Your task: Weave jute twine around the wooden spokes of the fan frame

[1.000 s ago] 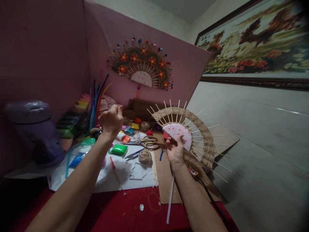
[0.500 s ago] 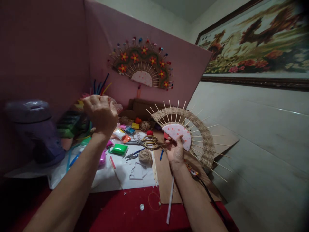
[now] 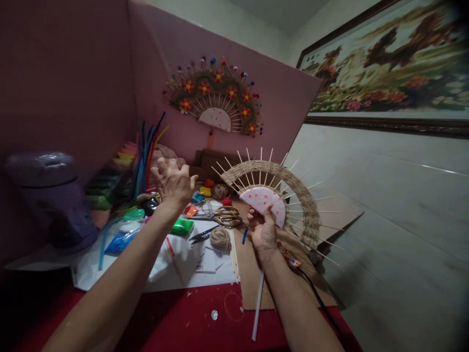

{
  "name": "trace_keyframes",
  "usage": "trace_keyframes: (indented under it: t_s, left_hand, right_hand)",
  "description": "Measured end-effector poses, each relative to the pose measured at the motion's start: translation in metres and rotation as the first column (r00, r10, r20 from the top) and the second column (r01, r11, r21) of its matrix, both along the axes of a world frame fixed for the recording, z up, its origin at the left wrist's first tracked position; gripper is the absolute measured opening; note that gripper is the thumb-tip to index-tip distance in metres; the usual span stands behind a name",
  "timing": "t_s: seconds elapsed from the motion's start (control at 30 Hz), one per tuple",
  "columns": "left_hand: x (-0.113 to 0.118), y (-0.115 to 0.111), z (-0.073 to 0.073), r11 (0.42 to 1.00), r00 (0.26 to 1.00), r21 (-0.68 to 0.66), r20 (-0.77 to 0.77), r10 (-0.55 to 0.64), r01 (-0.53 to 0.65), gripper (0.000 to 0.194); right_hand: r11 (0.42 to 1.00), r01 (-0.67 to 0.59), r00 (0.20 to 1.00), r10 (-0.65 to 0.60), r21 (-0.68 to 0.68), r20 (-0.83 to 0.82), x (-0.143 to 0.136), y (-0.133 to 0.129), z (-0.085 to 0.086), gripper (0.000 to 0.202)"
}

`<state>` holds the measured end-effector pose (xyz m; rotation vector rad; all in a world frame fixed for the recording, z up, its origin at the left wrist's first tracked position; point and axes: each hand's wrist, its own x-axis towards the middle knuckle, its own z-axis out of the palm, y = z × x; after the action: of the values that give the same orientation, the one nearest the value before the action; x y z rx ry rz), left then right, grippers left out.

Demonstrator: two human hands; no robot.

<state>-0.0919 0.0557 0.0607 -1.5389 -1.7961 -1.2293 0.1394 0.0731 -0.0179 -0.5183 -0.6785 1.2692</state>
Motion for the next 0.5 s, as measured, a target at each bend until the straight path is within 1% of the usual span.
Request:
trace_keyframes:
  t_s: [0.07,0.1,0.13,0.17,0.2,0.23,0.27,0.3,0.33,0.37,0.4,0.43,0.47,0.5]
  left_hand:
    - [0.000,0.004,-0.002,0.999,0.997,-0.002,0.071,-0.032,0.033,0.020]
    - [0.001,0.007,-0.003,0.997,0.987,-0.020,0.147,-0.069,0.073,0.018]
    - [0.003,0.010,-0.004,0.988,0.961,-0.055,0.247,-0.124,0.142,0.018]
    - [0.006,0.012,-0.006,0.966,0.912,-0.099,0.364,-0.189,0.240,0.021]
    - [0.012,0.013,-0.009,0.916,0.833,-0.151,0.490,-0.257,0.371,0.023]
    - [0.019,0.013,-0.012,0.830,0.726,-0.195,0.614,-0.311,0.522,0.027]
    - [0.028,0.013,-0.015,0.713,0.598,-0.220,0.729,-0.333,0.666,0.032]
    - [0.038,0.011,-0.019,0.566,0.443,-0.207,0.838,-0.319,0.798,0.034]
    - [0.048,0.008,-0.023,0.439,0.256,-0.125,0.933,-0.254,0.890,0.034]
    - [0.059,0.005,-0.027,0.334,0.072,-0.018,0.986,-0.152,0.943,0.029]
    - [0.070,0.001,-0.031,0.293,0.009,0.027,0.993,-0.118,0.956,0.026]
    - [0.080,-0.002,-0.034,0.268,-0.061,0.087,0.992,-0.107,0.959,0.026]
    - [0.089,-0.005,-0.037,0.261,-0.222,0.228,0.974,-0.052,0.938,0.024]
    - [0.096,-0.007,-0.040,0.295,-0.341,0.331,0.940,-0.018,0.897,0.021]
  right_hand:
    - [1.000,-0.010,0.998,0.010,-0.011,-0.062,-0.001,0.000,0.000,0.042]
    - [1.000,-0.013,0.996,0.011,-0.019,-0.086,-0.001,0.000,0.000,0.042]
    - [1.000,-0.009,0.996,0.007,-0.025,-0.087,-0.001,0.000,0.000,0.042]
    - [0.999,-0.004,0.997,0.002,-0.033,-0.082,-0.002,0.000,0.000,0.042]
    - [0.999,-0.001,0.997,-0.001,-0.039,-0.074,-0.002,0.000,0.000,0.041]
    - [0.999,0.002,0.998,-0.004,-0.038,-0.064,-0.003,0.000,-0.001,0.041]
    - [0.999,0.005,0.999,-0.007,-0.032,-0.054,-0.004,-0.001,-0.001,0.040]
    - [1.000,0.004,0.999,-0.005,-0.020,-0.043,-0.006,-0.002,-0.001,0.039]
    - [1.000,0.000,0.999,0.000,-0.004,-0.033,-0.009,-0.003,-0.002,0.039]
    - [1.000,-0.011,1.000,0.011,0.015,-0.020,-0.012,-0.004,-0.003,0.040]
    - [0.999,-0.023,1.000,0.024,0.031,-0.009,-0.015,-0.005,-0.004,0.041]
    - [0.998,-0.037,0.999,0.037,0.046,0.003,-0.019,-0.007,-0.005,0.042]
    - [0.997,-0.045,0.999,0.044,0.055,0.020,-0.023,-0.008,-0.007,0.043]
    - [0.997,-0.039,0.999,0.036,0.059,0.040,-0.027,-0.010,-0.009,0.044]
